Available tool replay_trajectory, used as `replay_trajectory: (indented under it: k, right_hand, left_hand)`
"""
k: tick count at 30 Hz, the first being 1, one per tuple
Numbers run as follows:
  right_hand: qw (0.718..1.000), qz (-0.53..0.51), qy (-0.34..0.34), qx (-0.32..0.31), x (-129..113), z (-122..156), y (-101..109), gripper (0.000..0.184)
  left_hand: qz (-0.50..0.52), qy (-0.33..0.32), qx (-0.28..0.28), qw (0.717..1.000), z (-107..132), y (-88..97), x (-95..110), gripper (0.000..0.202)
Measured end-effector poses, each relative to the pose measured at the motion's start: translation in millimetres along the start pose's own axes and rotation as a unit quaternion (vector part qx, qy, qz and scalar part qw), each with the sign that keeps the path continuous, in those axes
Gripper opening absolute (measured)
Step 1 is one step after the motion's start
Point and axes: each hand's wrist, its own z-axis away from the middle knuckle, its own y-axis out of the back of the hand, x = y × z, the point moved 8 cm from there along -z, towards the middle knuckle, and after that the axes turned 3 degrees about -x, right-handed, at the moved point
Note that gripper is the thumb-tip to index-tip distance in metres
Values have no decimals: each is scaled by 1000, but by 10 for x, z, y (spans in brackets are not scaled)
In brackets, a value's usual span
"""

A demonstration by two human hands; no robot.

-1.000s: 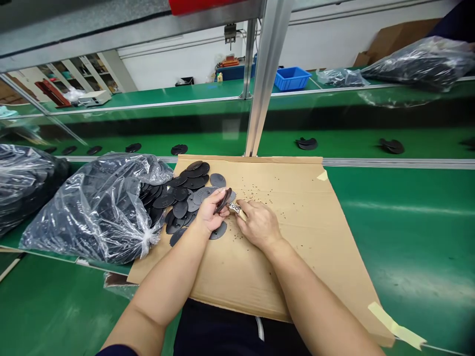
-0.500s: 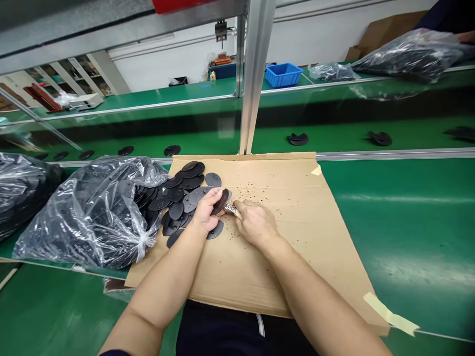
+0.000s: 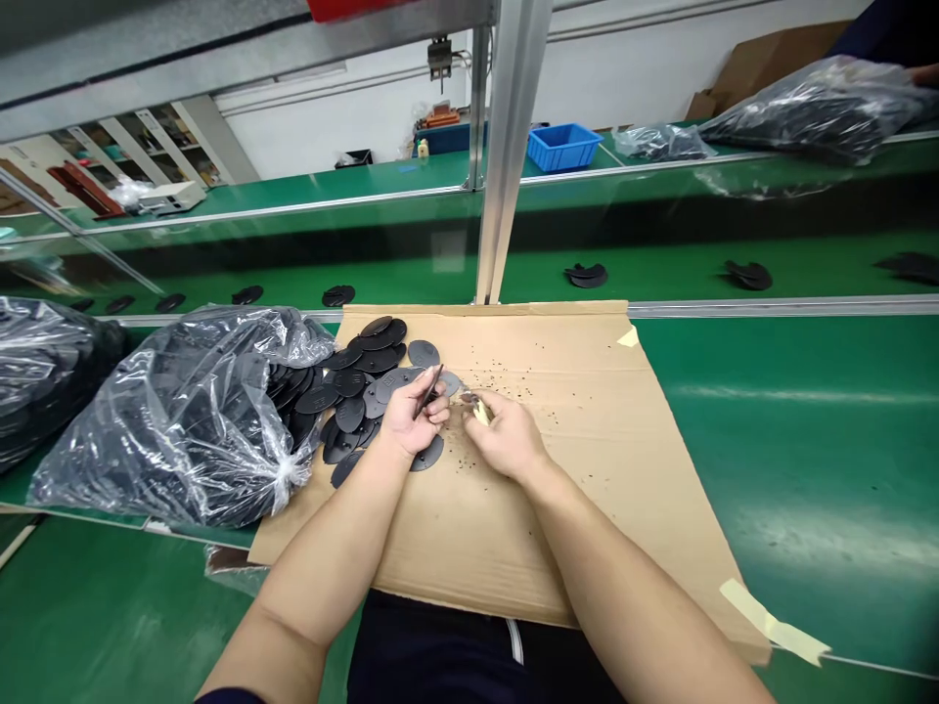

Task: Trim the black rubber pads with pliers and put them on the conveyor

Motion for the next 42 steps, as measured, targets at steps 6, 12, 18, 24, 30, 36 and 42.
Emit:
replay_trajectory:
  k: [6, 12, 18, 24, 30, 36, 42]
  right_hand:
    - [976, 29, 206, -63, -341, 120, -164, 17]
    - [925, 167, 290, -179, -587, 330, -699, 22]
    - [943, 112, 256, -181, -489, 288, -627, 26]
    - [971, -239, 11, -1, 13, 2, -74, 18]
    - [778, -579, -226, -89, 367, -25, -280, 30]
    - [727, -618, -275, -120, 416, -5, -355, 21]
    - [804, -542, -244, 26, 479, -31, -197, 26]
  left_hand:
    - [14, -172, 114, 978, 45, 216, 423, 16]
    - [20, -213, 97, 972, 23, 253, 500, 23]
    - [-41, -234, 101, 966, 24, 264, 509, 33]
    - [-102, -211, 55, 970, 31, 131, 409, 40]
    - [-153, -152, -25, 976, 38, -58, 148, 39]
    - [-186, -119, -66, 973, 69, -148, 25, 53]
    - [-209, -138, 47, 967, 30, 43, 63, 56]
